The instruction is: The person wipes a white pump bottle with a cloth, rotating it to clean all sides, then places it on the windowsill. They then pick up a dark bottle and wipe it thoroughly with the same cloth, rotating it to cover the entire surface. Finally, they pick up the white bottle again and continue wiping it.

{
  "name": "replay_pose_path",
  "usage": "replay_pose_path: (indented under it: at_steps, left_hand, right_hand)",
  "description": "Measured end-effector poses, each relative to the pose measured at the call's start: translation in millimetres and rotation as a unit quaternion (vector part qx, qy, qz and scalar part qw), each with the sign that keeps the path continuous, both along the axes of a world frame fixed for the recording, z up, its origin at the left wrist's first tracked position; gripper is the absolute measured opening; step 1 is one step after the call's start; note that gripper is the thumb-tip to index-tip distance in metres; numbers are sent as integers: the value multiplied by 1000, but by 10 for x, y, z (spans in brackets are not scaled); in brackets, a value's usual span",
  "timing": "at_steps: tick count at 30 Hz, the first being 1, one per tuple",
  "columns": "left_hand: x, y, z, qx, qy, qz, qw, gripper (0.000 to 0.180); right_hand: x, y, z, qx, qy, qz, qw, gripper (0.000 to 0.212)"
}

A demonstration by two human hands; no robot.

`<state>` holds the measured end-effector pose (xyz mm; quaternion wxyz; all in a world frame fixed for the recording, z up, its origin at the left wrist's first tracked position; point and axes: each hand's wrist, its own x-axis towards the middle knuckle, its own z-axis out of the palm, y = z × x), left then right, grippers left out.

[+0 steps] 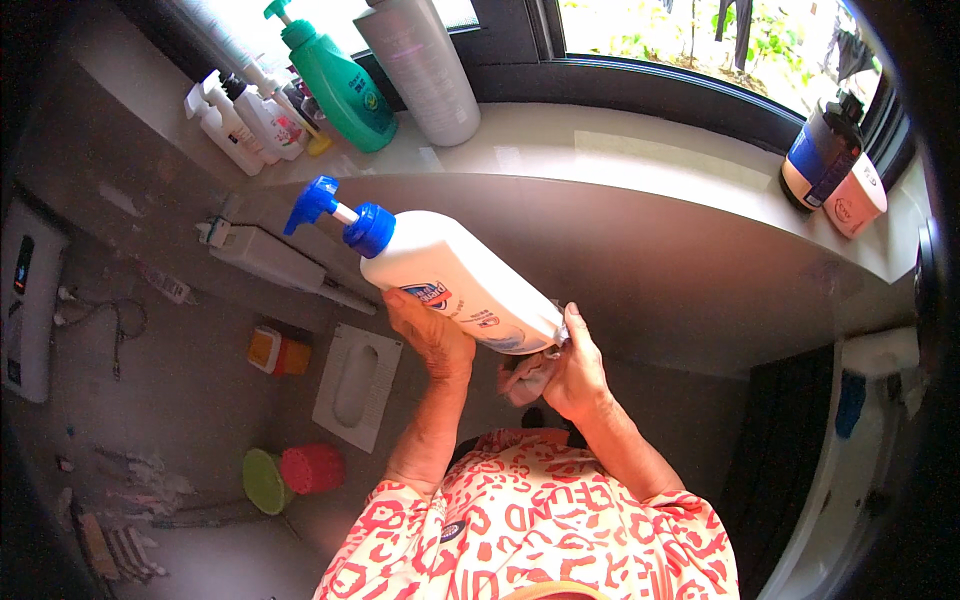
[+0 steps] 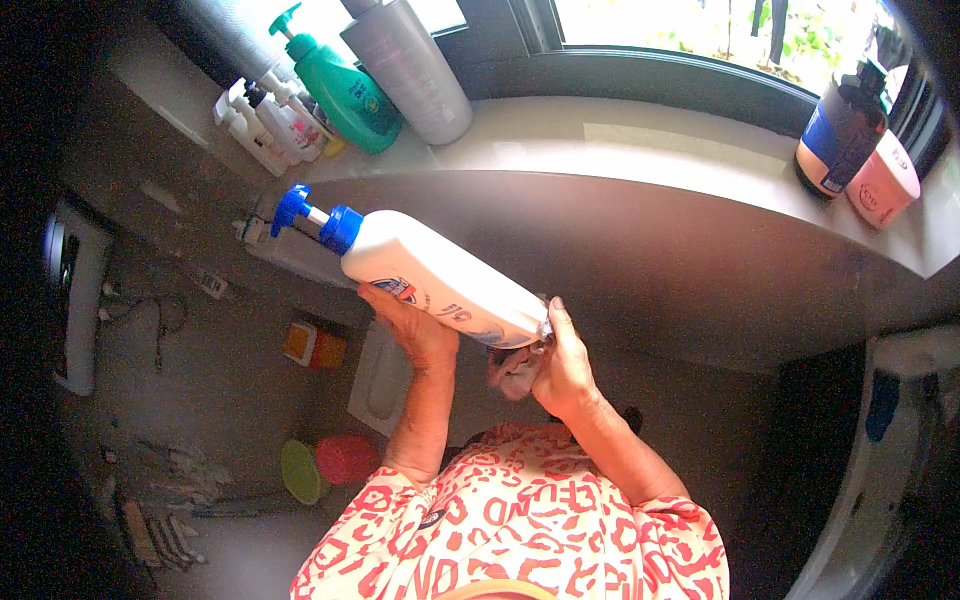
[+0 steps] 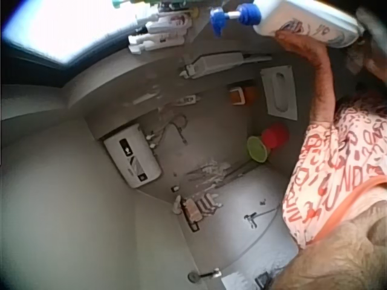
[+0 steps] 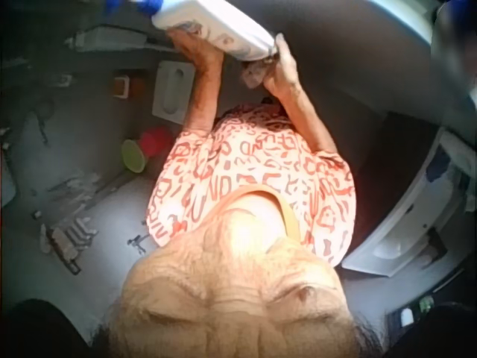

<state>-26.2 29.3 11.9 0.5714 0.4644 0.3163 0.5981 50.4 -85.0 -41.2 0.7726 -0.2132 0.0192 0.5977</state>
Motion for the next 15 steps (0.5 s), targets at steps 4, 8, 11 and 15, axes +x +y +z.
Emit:
replay_pose_path:
  at_steps: [4, 8, 11, 15]
  left_hand:
    - [9, 45, 68, -2, 2, 36, 999, 73]
    - [10, 104, 270, 3, -54, 58, 997, 77]
    - [-30, 144, 315, 33, -32, 36, 998, 77]
    - [-29, 155, 353, -4, -52, 11, 999, 75]
  right_hand:
    - [-83, -66, 61, -44, -143, 14, 989, 50]
    - [-33, -277, 292, -101, -344, 68, 931, 42]
    - [-75, -210, 208, -71, -638, -221, 734, 37]
    - [-52, 30, 348, -106, -857, -288, 414, 70]
